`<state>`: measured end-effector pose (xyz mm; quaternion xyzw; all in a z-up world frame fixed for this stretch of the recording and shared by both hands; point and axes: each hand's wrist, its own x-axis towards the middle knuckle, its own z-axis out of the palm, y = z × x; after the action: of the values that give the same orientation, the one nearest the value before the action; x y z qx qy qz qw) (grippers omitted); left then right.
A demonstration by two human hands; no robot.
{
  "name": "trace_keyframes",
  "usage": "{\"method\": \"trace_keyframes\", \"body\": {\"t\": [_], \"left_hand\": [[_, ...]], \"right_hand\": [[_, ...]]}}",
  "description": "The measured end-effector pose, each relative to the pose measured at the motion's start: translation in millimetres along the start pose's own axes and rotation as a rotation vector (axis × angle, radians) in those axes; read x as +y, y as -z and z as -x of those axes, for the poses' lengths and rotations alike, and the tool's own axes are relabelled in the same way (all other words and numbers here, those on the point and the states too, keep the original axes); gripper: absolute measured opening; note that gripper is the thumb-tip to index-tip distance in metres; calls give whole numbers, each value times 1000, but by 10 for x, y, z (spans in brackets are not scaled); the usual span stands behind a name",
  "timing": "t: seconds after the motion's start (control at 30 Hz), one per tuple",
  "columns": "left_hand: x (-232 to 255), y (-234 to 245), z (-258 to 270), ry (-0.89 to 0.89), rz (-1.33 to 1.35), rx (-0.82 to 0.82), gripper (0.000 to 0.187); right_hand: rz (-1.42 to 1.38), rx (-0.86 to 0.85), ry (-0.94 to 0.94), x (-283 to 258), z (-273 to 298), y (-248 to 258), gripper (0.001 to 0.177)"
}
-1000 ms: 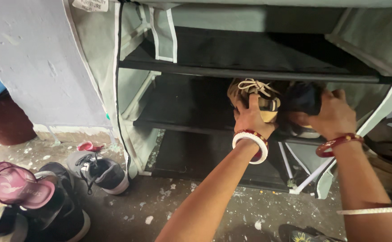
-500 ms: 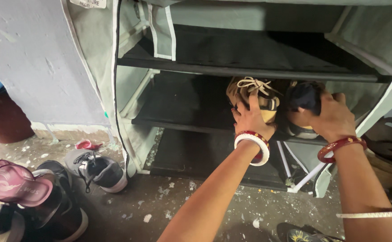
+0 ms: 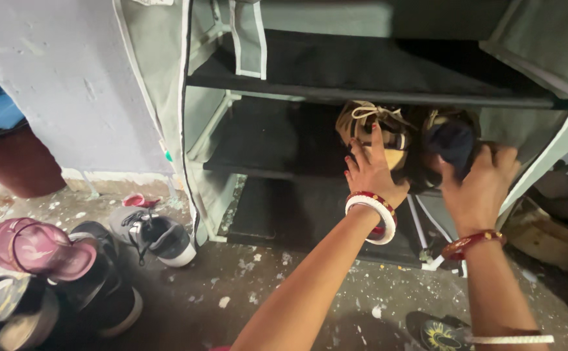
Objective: The person sits on the floor and scrubs a beige sneaker with a dark cloth, then places it on a nearby shoe rack. They then pick up a grey sneaker and begin scrubbing it with the same cloth.
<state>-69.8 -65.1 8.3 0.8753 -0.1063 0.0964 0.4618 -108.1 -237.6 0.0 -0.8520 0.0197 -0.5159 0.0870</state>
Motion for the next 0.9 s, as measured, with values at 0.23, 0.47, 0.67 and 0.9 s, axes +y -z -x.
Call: {"method": "trace_keyframes", "body": {"t": [0.23, 0.47, 0.67, 0.9], "left_hand": [[-162, -91, 224, -55, 217, 73, 82], [-215, 146, 696, -263, 473, 0, 89], [-340, 307, 986, -233, 502, 52, 77], [-673, 469, 1154, -173, 388, 270, 46]], "right_hand": [[-454, -67, -120, -502, 422, 112, 39], [-738, -355, -606, -785, 860, -54, 89], [-1210, -460, -495, -1044, 1054, -100, 59], [-1258, -545, -699, -1419, 1204, -118, 50]]}}
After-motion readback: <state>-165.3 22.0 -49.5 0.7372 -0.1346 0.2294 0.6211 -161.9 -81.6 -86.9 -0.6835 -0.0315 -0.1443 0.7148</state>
